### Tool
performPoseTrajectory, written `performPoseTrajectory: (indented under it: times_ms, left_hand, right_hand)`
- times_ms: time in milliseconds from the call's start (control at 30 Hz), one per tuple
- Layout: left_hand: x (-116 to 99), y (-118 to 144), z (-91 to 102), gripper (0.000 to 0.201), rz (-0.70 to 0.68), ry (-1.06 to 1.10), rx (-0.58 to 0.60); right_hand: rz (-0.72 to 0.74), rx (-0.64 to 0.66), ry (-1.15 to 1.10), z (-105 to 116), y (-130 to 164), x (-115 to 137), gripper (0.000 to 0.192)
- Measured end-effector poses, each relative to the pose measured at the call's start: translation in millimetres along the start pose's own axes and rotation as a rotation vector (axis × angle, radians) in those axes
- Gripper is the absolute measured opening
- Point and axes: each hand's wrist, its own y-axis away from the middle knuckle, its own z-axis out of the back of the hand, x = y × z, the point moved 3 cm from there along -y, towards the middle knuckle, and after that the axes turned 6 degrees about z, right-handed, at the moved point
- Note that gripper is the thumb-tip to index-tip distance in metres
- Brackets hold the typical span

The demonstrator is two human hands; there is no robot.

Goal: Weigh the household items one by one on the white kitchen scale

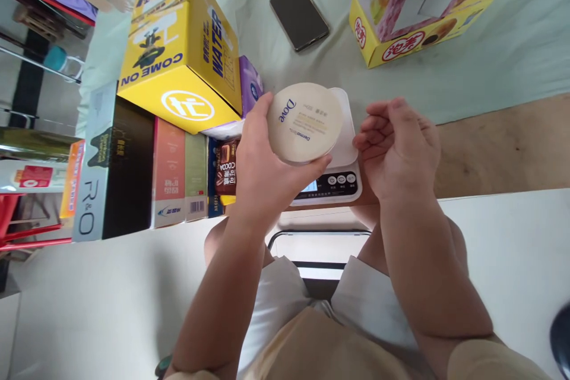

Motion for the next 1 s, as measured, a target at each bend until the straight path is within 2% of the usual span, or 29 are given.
performPoseTrajectory:
  times_ms: [100, 233, 367, 467, 600, 800, 1000]
  left_hand:
    - [4, -2, -3.5, 0.113, -0.029, 0.027, 0.025]
    - [0, 0, -3.2, 0.124, -0.113, 0.147, 0.05]
    - [9, 9, 5.4, 0.125, -0.141, 0.245, 0.057]
    - [25, 19, 12.5, 0.129, -0.17, 0.274, 0.056]
    - [37, 28, 17.1, 0.129, -0.176, 0.301, 0.103]
    - [32, 35, 17.3, 0.092, -0.059, 0.275, 0.07]
    - [29, 35, 16.6, 0.086, -0.068, 0.22, 0.05]
  right_hand:
    - [0.009, -0.065, -0.018, 1, 3, 1, 0.033]
    - [0.211, 0.091, 0.087, 2, 8, 4, 0.022]
    - [0.378, 0.332, 0.267, 2, 11, 4, 0.05]
    - [0.483, 0.477, 0.337, 0, 13, 3, 0.058]
    - [0.49, 0.498, 0.372, 0, 12, 0, 0.06]
    - [0.504, 0.533, 0.349, 2, 14, 3, 0.055]
    - [0.453, 0.533, 0.363, 1, 15, 5, 0.054]
